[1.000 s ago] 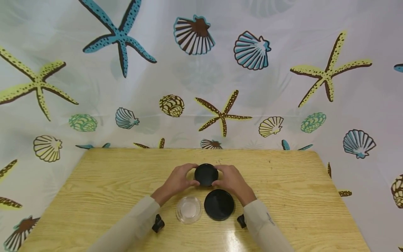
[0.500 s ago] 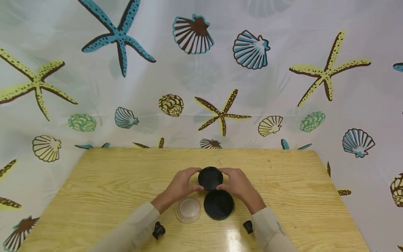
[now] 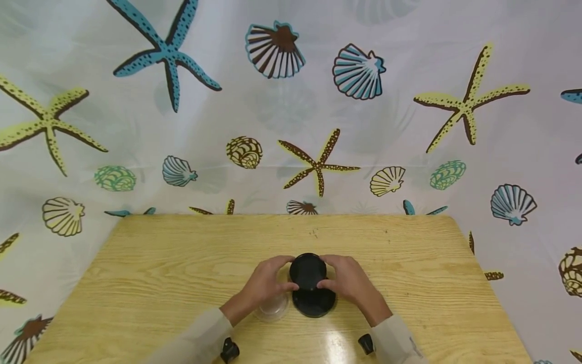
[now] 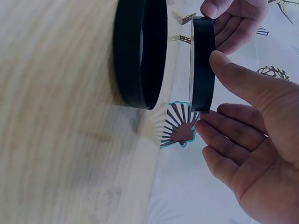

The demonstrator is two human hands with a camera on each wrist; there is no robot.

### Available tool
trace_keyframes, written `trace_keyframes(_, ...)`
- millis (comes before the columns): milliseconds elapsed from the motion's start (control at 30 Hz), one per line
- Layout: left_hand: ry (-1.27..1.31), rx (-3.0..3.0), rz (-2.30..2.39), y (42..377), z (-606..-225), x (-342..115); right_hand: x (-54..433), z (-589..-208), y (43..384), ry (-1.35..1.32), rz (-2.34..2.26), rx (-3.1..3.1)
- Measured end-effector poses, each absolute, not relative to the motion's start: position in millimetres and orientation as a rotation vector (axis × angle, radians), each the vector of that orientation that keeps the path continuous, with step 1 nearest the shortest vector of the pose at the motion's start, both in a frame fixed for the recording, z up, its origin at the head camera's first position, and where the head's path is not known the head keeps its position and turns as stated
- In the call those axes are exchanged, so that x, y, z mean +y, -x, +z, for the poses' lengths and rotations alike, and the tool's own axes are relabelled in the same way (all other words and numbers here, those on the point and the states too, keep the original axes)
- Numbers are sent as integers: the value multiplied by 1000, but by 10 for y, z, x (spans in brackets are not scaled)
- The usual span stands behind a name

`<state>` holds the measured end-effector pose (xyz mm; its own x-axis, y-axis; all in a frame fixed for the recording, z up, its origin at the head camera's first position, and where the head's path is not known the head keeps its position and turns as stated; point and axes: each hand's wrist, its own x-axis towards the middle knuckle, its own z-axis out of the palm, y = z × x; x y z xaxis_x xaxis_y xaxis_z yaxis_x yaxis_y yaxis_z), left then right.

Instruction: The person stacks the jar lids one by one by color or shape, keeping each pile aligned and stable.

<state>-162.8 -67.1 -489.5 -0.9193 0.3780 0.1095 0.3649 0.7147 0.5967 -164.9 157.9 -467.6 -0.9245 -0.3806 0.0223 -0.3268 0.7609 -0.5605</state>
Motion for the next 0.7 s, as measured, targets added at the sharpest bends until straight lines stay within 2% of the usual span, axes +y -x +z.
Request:
trace_keyframes(333,-624,2860,992,1487,-4926,-604,1659,-4740,1507,552,-913,2820)
trace_keyframes(700,-630,2851,992,1400,-4962,-570,1718,-4825,1408,654,-896,2835)
